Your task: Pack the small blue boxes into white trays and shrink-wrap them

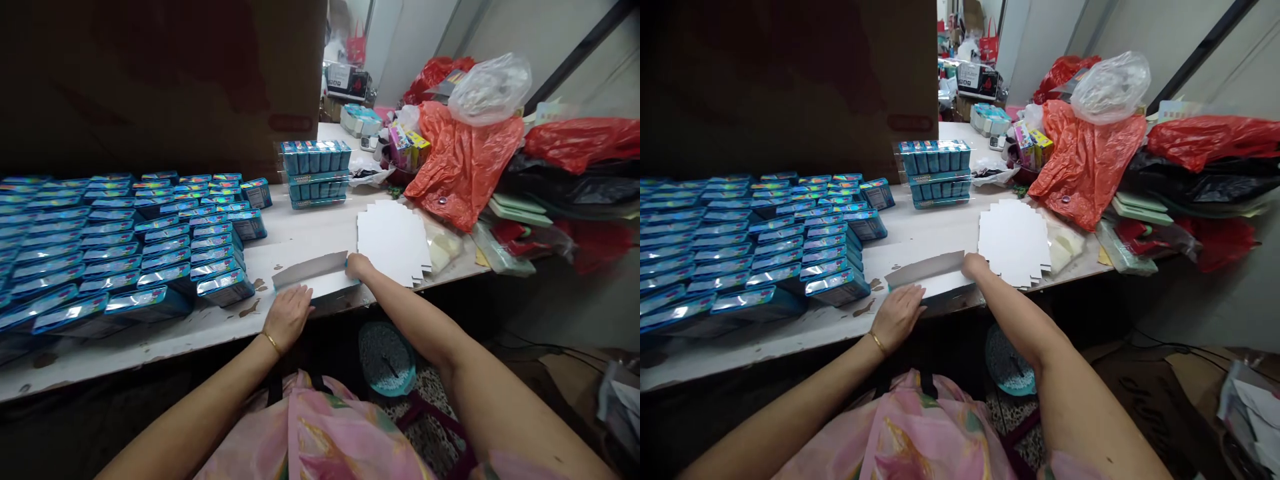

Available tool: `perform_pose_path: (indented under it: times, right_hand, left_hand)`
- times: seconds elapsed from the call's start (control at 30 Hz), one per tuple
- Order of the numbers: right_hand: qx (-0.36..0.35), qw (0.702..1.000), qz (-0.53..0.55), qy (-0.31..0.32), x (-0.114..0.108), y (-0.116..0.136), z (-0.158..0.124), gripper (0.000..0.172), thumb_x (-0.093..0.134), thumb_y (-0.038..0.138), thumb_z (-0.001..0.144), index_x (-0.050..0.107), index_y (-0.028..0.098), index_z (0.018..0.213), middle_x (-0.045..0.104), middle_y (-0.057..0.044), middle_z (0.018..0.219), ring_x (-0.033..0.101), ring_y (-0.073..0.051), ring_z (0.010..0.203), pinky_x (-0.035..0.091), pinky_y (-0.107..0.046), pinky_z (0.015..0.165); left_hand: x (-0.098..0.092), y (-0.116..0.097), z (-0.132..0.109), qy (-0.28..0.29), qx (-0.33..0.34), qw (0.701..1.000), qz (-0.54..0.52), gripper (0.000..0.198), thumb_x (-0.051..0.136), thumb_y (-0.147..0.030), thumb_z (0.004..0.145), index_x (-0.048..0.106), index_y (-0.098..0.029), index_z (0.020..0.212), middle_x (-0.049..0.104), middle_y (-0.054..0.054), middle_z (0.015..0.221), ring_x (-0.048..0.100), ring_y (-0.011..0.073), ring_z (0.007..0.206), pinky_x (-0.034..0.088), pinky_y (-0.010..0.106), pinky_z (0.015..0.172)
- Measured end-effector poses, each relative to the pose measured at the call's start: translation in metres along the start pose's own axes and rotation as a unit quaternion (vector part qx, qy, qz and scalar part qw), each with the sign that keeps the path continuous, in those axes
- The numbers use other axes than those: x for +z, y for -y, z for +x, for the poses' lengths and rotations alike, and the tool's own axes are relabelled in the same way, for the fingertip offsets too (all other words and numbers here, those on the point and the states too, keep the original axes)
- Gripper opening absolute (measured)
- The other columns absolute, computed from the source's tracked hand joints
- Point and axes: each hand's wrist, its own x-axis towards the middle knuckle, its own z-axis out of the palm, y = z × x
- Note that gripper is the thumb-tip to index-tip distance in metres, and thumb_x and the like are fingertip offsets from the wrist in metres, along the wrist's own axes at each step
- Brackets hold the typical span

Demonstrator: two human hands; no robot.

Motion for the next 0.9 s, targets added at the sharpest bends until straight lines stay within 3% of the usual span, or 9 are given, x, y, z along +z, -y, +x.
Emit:
perform_pose_path:
  times: [0.13,0.2,0.3,0.37,0.43,0.53,0.6,0.7,0.9]
  right_hand:
    - [0.036,0.998,-0.001,0.044,-0.008,-0.006,-0.005,0.021,0.065,0.023,0.067,0.065,0.009,0.083,0.065,-0.014,0.08,0.062,-0.024,0.077,0.047,-0.029,0.066]
    - [0.01,1.0,-0.009,-0.02,-0.012,-0.008,-0.02,0.029,0.061,0.034,0.073,0.063,0.011,0.09,0.063,-0.014,0.089,0.06,-0.024,0.084,0.045,-0.03,0.07]
    - [-0.172,0.965,-0.057,-0.191,-0.004,-0.003,-0.054,0.041,0.054,0.045,0.077,0.054,0.017,0.108,0.055,-0.013,0.11,0.051,-0.023,0.101,0.039,-0.033,0.083]
    - [-0.291,0.926,-0.095,-0.22,0.012,0.002,-0.074,0.044,0.059,0.042,0.074,0.051,0.02,0.111,0.054,-0.01,0.11,0.048,-0.022,0.102,0.037,-0.032,0.084]
    - [-0.323,0.915,-0.119,-0.21,0.029,0.005,-0.085,0.043,0.063,0.035,0.073,0.05,0.019,0.111,0.056,-0.009,0.102,0.049,-0.021,0.096,0.036,-0.031,0.081]
    - [-0.293,0.927,-0.101,-0.21,0.042,0.003,-0.081,0.032,0.058,0.03,0.078,0.051,0.018,0.107,0.059,-0.007,0.093,0.051,-0.02,0.09,0.034,-0.03,0.079]
    - [-0.282,0.939,-0.063,-0.185,0.041,0.0,-0.071,0.021,0.05,0.033,0.083,0.056,0.019,0.098,0.061,-0.006,0.089,0.053,-0.018,0.087,0.034,-0.027,0.077]
    - [-0.254,0.959,-0.007,-0.126,0.033,-0.004,-0.059,0.026,0.041,0.036,0.088,0.062,0.02,0.086,0.064,-0.004,0.084,0.055,-0.014,0.079,0.033,-0.023,0.069]
    - [-0.245,0.967,0.065,-0.03,0.02,-0.008,-0.054,0.028,0.044,0.038,0.085,0.066,0.021,0.087,0.065,-0.001,0.081,0.056,-0.012,0.075,0.033,-0.018,0.063]
  left_hand:
    - [0.009,0.024,0.024,0.044,-0.014,0.998,0.046,0.056,0.045,-0.046,0.081,0.038,-0.016,0.127,0.048,0.015,0.12,0.042,0.0289,0.107,0.033,0.041,0.085]
    - [0.006,0.028,0.03,0.07,-0.006,0.996,0.062,0.057,0.046,-0.049,0.079,0.039,-0.018,0.127,0.049,0.013,0.116,0.043,0.0278,0.102,0.034,0.039,0.081]
    - [0.005,0.027,0.034,0.09,0.003,0.993,0.074,0.058,0.051,-0.045,0.077,0.038,-0.018,0.127,0.051,0.013,0.108,0.045,0.0263,0.095,0.035,0.036,0.076]
    - [0.007,0.025,0.035,0.094,0.002,0.993,0.076,0.059,0.054,-0.041,0.076,0.038,-0.015,0.127,0.052,0.013,0.104,0.047,0.0262,0.093,0.036,0.035,0.074]
    - [0.01,0.024,0.035,0.097,-0.001,0.993,0.07,0.059,0.055,-0.037,0.077,0.037,-0.012,0.128,0.053,0.014,0.1,0.048,0.0259,0.091,0.037,0.035,0.074]
    - [0.014,0.026,0.035,0.092,-0.005,0.994,0.051,0.058,0.053,-0.033,0.078,0.034,-0.011,0.129,0.053,0.014,0.099,0.05,0.0257,0.091,0.038,0.036,0.075]
    - [0.016,0.028,0.035,0.084,-0.001,0.996,0.04,0.059,0.054,-0.032,0.078,0.032,-0.012,0.13,0.053,0.014,0.101,0.05,0.0262,0.093,0.038,0.036,0.076]
    - [0.02,0.031,0.032,0.072,0.02,0.996,0.038,0.063,0.053,-0.031,0.078,0.027,-0.011,0.132,0.053,0.015,0.104,0.05,0.0266,0.095,0.038,0.037,0.078]
    - [0.021,0.033,0.029,0.079,0.041,0.995,0.04,0.062,0.048,-0.032,0.08,0.025,-0.011,0.134,0.051,0.017,0.111,0.05,0.0269,0.098,0.038,0.039,0.082]
